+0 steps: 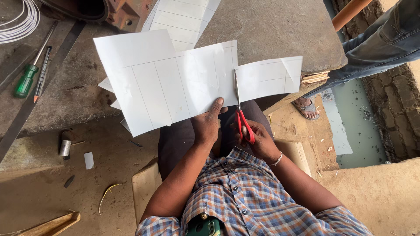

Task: The person sits on a chair and cuts white plastic sheets marked with lines into narrow strips using red-handled scissors, working over their lap. They cut along the marked lines one strip at a time and place the finished strips on the concrete workbench beside them.

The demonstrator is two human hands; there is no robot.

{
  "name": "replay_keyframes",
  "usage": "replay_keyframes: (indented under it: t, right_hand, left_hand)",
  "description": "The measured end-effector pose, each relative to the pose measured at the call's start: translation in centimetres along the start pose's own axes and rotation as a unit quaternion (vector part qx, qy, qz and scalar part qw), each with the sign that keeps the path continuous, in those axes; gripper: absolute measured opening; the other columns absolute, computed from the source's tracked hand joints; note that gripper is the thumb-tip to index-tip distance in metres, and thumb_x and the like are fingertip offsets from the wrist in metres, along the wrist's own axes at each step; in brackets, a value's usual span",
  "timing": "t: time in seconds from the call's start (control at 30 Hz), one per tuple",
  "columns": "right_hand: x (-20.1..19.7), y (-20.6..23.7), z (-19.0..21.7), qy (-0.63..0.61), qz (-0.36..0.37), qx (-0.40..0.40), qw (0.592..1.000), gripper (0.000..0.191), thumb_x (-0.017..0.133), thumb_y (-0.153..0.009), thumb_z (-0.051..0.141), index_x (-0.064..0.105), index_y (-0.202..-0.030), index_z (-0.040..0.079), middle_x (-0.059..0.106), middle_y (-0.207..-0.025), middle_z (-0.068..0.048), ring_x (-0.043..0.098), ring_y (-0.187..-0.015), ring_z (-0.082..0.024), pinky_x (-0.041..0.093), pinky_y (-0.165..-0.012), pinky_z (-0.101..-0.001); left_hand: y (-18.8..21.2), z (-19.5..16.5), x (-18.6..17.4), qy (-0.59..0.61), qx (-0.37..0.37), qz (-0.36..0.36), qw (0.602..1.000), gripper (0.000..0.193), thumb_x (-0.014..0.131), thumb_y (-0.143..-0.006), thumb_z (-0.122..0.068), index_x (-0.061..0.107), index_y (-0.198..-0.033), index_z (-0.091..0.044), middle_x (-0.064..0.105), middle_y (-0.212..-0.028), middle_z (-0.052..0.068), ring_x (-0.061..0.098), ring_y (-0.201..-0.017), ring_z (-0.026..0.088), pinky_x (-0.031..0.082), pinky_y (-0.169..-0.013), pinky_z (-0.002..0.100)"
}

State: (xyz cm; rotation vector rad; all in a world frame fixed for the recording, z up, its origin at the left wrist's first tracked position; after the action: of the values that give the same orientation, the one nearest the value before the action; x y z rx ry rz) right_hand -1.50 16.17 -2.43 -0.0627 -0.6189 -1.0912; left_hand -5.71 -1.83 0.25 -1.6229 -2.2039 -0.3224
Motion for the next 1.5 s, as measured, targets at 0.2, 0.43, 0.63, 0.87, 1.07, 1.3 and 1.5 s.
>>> replay_keyframes:
  t: [0.2, 0.43, 0.63, 0.87, 1.07, 1.3, 1.5]
  right_hand:
    - [0.2, 0.2, 0.4, 0.001, 0.002, -0.002, 1.0, 0.04, 0.069, -0.1, 0.03, 0.065, -0.124, -0.002, 0.065, -0.082, -0.001, 0.059, -0.068, -0.008, 0.045, -0.058, -0.0211]
    - [0.1, 0.0, 0.6, 0.033, 0.001, -0.021, 0.999, 0.038, 0.069, -0.1, 0.031, 0.066, -0.12, -0.001, 0.064, -0.082, -0.001, 0.058, -0.065, -0.007, 0.045, -0.056, -0.0212]
    - [0.5, -0.2, 0.7, 0.036, -0.001, -0.012, 0.999, 0.036, 0.068, -0.1, 0.03, 0.066, -0.12, 0.001, 0.064, -0.082, 0.0, 0.057, -0.066, -0.007, 0.046, -0.057, -0.0211]
    - [0.7, -2.1, 2.7, 0.038, 0.005, -0.034, 0.999, 0.037, 0.064, -0.101, 0.035, 0.066, -0.118, 0.001, 0.064, -0.08, 0.0, 0.057, -0.069, -0.006, 0.045, -0.059, -0.0204]
    - [0.9, -2.5, 3.0, 0.048, 0.02, -0.046, 0.998, 0.034, 0.065, -0.1, 0.034, 0.066, -0.115, 0.004, 0.063, -0.079, 0.001, 0.057, -0.069, -0.006, 0.044, -0.059, -0.02]
    - [0.4, -3.0, 3.1, 0.092, 0.01, -0.037, 0.995, 0.029, 0.066, -0.1, 0.031, 0.065, -0.11, 0.003, 0.064, -0.079, 0.001, 0.06, -0.069, -0.007, 0.046, -0.059, -0.02]
    - [0.6, -4.6, 4.4, 0.066, 0.01, -0.052, 0.996, 0.03, 0.063, -0.099, 0.032, 0.067, -0.112, 0.006, 0.064, -0.077, 0.001, 0.06, -0.068, -0.006, 0.045, -0.056, -0.0195]
  left_hand:
    - [0.0, 0.3, 0.1, 0.041, -0.044, -0.01, 0.998, 0.024, 0.073, -0.096, -0.011, 0.067, -0.112, 0.005, 0.071, -0.106, 0.015, 0.073, -0.092, 0.019, 0.067, -0.076, 0.032]
    - [0.0, -0.2, 0.1, 0.04, -0.052, -0.019, 0.998, 0.021, 0.073, -0.095, -0.009, 0.068, -0.11, 0.005, 0.072, -0.105, 0.014, 0.073, -0.091, 0.02, 0.066, -0.074, 0.032]
    - [0.0, 0.2, -0.1, 0.041, -0.054, -0.026, 0.997, 0.023, 0.074, -0.096, -0.009, 0.068, -0.112, 0.006, 0.072, -0.105, 0.015, 0.073, -0.09, 0.021, 0.065, -0.074, 0.031]
    - [0.2, -0.5, 0.8, 0.053, -0.047, -0.019, 0.997, 0.028, 0.073, -0.094, -0.006, 0.062, -0.119, 0.003, 0.07, -0.108, 0.013, 0.071, -0.091, 0.02, 0.063, -0.072, 0.031]
    - [-0.2, -1.4, 1.1, 0.065, -0.042, 0.004, 0.997, 0.029, 0.072, -0.096, -0.005, 0.06, -0.121, 0.002, 0.068, -0.108, 0.012, 0.069, -0.092, 0.019, 0.062, -0.072, 0.031]
    - [-0.6, -1.2, 0.8, 0.063, -0.052, -0.009, 0.997, 0.031, 0.074, -0.093, -0.006, 0.06, -0.121, 0.001, 0.068, -0.108, 0.011, 0.069, -0.092, 0.019, 0.062, -0.072, 0.032]
    - [-0.8, -1.2, 1.2, 0.054, -0.054, -0.001, 0.997, 0.034, 0.076, -0.092, -0.008, 0.061, -0.122, 0.001, 0.069, -0.109, 0.012, 0.071, -0.094, 0.02, 0.063, -0.073, 0.032]
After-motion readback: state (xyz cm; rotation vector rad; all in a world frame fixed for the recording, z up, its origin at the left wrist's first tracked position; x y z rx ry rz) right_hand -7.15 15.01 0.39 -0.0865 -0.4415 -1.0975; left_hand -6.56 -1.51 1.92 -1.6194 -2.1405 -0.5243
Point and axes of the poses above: each hand's wrist, its own y-axis away from the middle knuckle, its own x-axis out of the palm, z = x × y, the point moved 6 cm from there along -y, towards the middle knuckle
